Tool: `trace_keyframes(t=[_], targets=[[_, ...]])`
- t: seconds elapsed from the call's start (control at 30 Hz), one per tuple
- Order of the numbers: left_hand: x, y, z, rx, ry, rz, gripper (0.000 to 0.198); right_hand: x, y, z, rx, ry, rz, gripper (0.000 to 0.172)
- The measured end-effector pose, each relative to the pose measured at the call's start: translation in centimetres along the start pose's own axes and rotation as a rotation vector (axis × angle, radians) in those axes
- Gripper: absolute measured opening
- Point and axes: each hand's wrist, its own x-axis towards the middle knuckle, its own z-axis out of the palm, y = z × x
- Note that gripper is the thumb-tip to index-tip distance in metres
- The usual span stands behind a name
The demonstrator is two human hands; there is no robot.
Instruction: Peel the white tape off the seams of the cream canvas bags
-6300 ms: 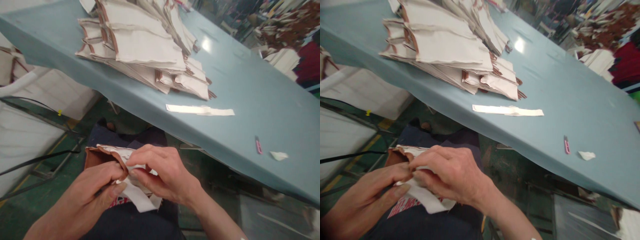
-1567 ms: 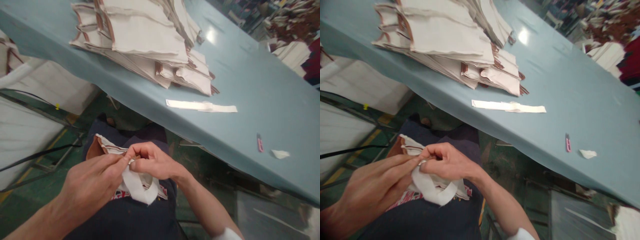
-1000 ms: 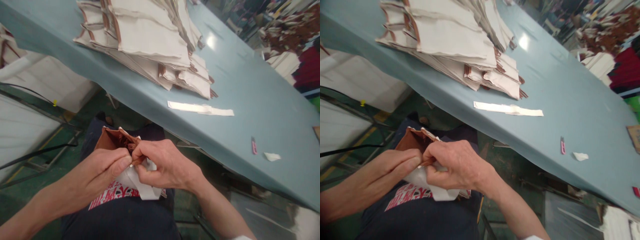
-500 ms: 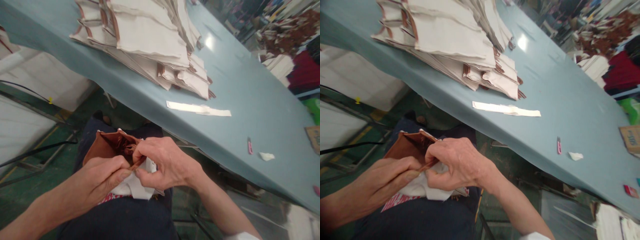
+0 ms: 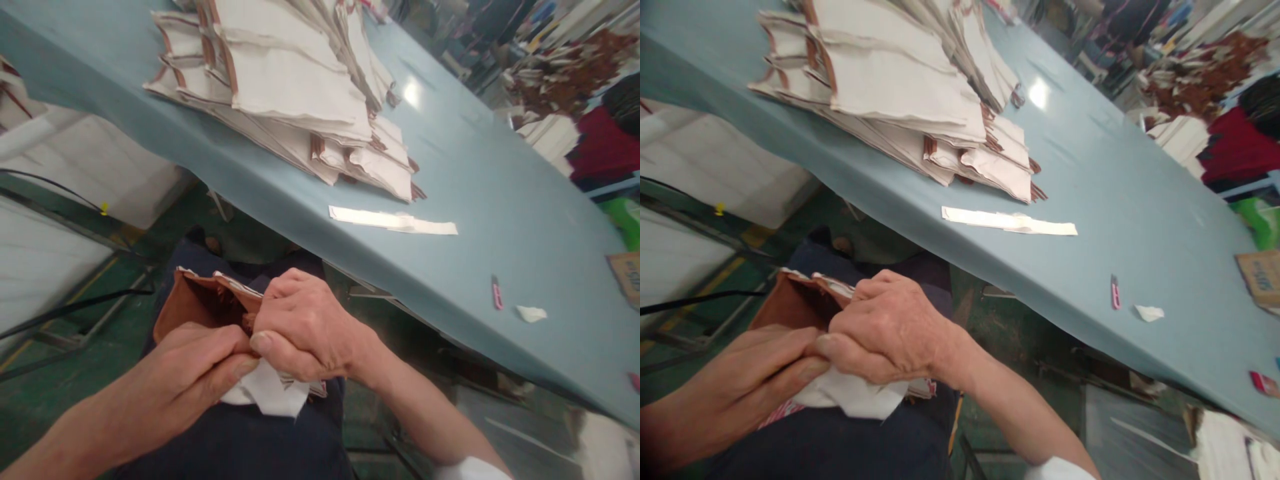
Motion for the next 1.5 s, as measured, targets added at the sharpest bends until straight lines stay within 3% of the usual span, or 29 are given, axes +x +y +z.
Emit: trace_keyframes(t=[0.17,0.33,0.5,0.8,0.93,1.33,1.5], targets=[[-0.6,0.6,-0.2,-0.008,0.027,-0.006,0.047,0.1,-0.4,0.3,0.116,-0.003,-0.018,0.037],[-0.5,0.7,-0.3,-0.011,0.046,-0.007,0.047,1.1,-0.8,-0.3,0.226,-0.098,0.091,0.039],[-0.2,-0.2,-0.3,-0.095,0.021,0.010,0.046,1.1,-0.9,-0.7,0.378,-0.143,0.236,0.043],[0.0,-0.1,-0.2,-0.215,-0.046,-0.086,0.040,-0.1,-0.2,-0.2,0.687,-0.175,0.373,0.044],[0.1,-0.6,-0.2,-0.250,-0.098,-0.044,0.036,-0.7,0.2,-0.1,0.806,-0.220,0.395,0.047],[0.9,-1.0,0.0,-0.157,-0.138,-0.023,0.031,-0.8,0.8,0.2,0.714,-0.148,0.351,0.049],[0.8,-0.3,0.0,-0.252,-0.205,-0.153,0.032,-0.9,0.7,0.0,0.829,-0.198,0.444,0.054]])
